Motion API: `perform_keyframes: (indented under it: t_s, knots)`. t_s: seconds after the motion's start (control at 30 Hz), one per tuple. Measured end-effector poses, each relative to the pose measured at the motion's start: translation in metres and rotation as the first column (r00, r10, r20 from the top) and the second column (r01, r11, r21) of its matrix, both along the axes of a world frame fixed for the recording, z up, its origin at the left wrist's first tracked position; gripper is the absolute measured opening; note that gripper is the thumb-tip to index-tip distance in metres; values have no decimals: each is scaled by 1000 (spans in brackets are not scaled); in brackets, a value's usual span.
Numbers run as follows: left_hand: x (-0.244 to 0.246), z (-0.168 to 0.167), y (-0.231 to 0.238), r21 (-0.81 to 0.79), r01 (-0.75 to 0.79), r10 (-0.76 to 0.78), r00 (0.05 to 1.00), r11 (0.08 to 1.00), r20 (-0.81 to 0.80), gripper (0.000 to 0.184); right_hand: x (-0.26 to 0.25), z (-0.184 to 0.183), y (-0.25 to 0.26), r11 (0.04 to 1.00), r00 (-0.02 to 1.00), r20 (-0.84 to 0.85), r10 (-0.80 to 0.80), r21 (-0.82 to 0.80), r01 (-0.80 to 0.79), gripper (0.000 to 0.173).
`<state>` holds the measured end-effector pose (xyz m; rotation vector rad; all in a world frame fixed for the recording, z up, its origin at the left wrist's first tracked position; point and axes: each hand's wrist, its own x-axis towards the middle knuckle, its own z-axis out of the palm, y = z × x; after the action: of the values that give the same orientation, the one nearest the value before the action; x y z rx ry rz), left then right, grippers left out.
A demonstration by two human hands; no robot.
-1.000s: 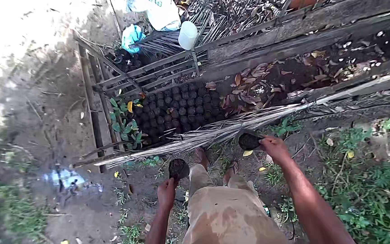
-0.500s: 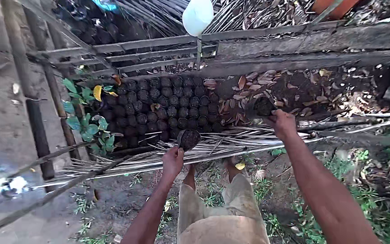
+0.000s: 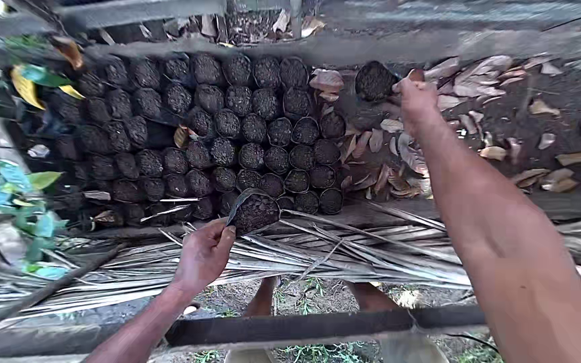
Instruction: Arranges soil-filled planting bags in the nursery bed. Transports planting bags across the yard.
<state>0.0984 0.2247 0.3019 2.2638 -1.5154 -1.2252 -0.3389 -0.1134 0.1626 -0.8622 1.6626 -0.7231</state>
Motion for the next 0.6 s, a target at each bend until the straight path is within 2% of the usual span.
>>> perform_keyframes:
  t_s: [0.13, 0.27, 0.37, 0.43, 0.53, 0.6]
  knots:
    - [3, -18, -24, -40, 40, -40, 999, 998, 10, 31, 25, -66, -38, 999, 990, 142, -9, 42, 3, 33]
    - [1, -30, -45, -96, 35, -36, 999, 995, -8, 27, 49, -110, -56, 997, 980, 194, 51, 48, -61, 29]
    - [-6, -44, -65, -154, 24, -29, 999, 988, -32, 28, 58, -145, -66, 992, 975, 209, 73, 87, -92, 32]
    - [-13, -52, -82, -174, 21, -29, 999, 984, -46, 29, 64, -168, -68, 975, 975, 155, 161, 130, -182, 36]
    - [-30, -66, -116, -197, 29, -41, 998, 980, -56, 29, 70, -196, -57, 911, 927, -73, 369, 224, -345, 38]
    - [-44, -80, -148, -223, 27, -47, 995, 974, -86, 28, 70, -207, -55, 908, 912, -133, 387, 229, -351, 38]
